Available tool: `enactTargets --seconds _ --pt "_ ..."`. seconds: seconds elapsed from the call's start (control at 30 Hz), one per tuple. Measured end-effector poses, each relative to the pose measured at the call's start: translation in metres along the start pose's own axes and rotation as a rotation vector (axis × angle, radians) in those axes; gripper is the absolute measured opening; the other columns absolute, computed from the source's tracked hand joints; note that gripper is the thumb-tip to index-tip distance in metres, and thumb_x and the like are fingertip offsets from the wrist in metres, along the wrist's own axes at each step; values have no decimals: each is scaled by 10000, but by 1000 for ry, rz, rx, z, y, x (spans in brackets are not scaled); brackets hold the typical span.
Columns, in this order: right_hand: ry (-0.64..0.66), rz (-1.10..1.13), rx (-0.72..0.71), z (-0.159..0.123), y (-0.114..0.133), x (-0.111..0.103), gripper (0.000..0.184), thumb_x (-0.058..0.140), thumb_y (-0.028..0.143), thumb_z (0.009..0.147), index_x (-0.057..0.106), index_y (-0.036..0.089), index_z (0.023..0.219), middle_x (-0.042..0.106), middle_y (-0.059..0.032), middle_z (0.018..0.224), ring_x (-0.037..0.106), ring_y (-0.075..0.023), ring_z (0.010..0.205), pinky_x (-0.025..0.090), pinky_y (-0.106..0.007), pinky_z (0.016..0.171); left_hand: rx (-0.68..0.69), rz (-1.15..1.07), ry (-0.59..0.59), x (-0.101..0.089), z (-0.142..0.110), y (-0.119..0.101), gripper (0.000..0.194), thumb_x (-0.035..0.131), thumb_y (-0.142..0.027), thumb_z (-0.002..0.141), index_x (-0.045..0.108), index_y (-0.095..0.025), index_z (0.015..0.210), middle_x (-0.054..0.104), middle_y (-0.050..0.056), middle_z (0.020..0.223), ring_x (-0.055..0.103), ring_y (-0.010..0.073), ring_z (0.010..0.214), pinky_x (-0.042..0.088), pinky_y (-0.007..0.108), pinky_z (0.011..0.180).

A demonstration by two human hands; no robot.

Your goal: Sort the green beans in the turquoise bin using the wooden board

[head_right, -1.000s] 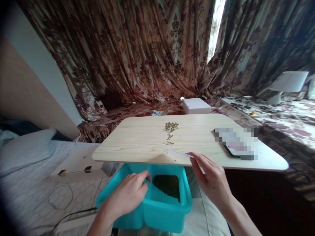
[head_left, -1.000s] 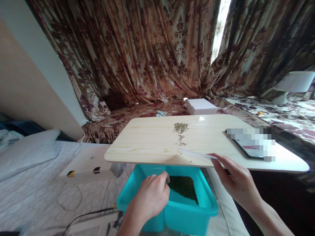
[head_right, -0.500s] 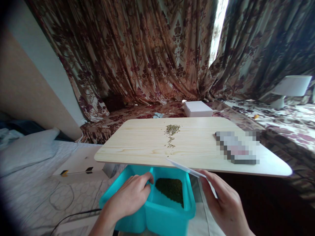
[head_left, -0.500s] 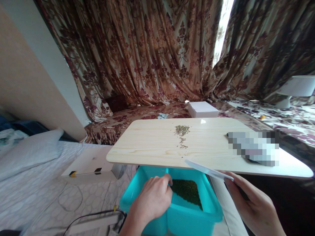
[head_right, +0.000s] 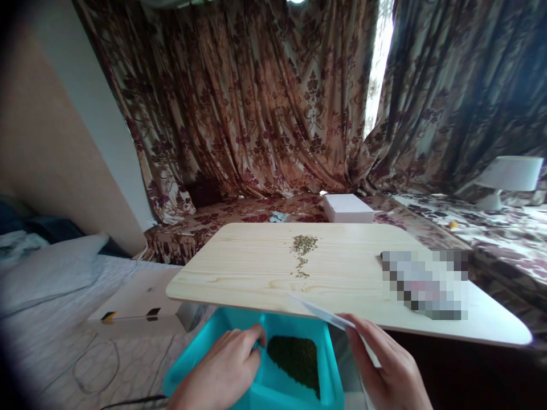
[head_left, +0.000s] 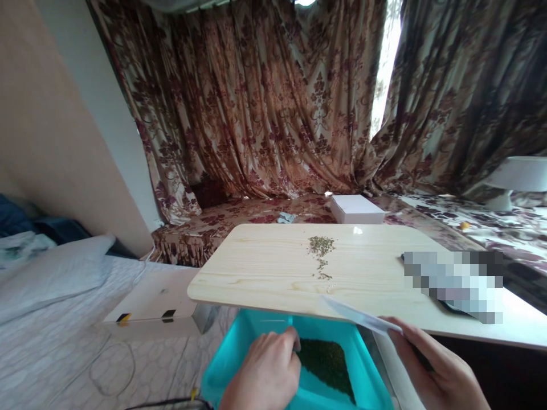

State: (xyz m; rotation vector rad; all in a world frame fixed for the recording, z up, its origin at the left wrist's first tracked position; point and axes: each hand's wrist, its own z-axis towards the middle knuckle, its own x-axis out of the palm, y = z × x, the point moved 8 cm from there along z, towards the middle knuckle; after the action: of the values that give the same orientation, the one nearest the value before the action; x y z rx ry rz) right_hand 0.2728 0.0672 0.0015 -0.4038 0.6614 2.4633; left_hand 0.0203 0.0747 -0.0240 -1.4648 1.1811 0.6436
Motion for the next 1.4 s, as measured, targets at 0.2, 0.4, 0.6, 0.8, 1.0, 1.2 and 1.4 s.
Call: enactTargets --seconds 0.2,0.4,0.6,0.8,1.0,1.2,1.4 --pt "-171 -26 162 7 -24 8 157 672 336 928 779 242 994 853 -31 882 811 -212 668 640 -203 639 49 40 28 8 4 0 395 367 -145 952 678 -219 1185 725 96 1114 651 274 1104 457 345 967" --pt "-167 -29 267 19 -42 18 292 628 474 942 788 233 907 843 -52 803 790 -217 590 622 -221 523 33 50 34 9 10 2 390 382 -152 940 679 -229 1182 735 93 1098 663 279 1090 471 344 952" --pt "-114 -168 259 24 -64 9 320 579 467 954 792 229 956 847 -75 854 802 -243 648 638 -280 549 114 76 31 14 7 -1 388 373 -134 940 656 -237 1184 729 84 1142 650 271 1106 434 327 995" --pt "-137 -285 222 33 -65 2 287 563 410 953 779 220 960 844 -71 822 797 -240 635 625 -284 549 94 66 40 15 8 -2 406 352 -142 944 659 -226 1196 719 95 1161 648 285 1099 454 358 981" --pt "-98 -338 228 44 -68 11 300 540 408 949 790 242 961 847 -61 842 765 -229 543 604 -300 508 22 23 49 12 7 -4 380 374 -155 947 667 -235 1175 724 85 1101 644 277 1098 456 363 987" --pt "-60 -260 207 44 -63 17 286 548 410 956 786 254 994 849 -56 856 797 -230 645 623 -295 562 34 27 34 13 8 -2 376 375 -156 940 668 -227 1165 722 95 1102 642 287 1094 467 379 967" --pt "-76 -241 262 50 -75 19 294 559 424 943 780 234 982 842 -62 803 801 -247 662 620 -299 562 54 37 38 10 6 -5 398 359 -141 941 668 -217 1180 719 102 1137 639 289 1100 461 381 976"
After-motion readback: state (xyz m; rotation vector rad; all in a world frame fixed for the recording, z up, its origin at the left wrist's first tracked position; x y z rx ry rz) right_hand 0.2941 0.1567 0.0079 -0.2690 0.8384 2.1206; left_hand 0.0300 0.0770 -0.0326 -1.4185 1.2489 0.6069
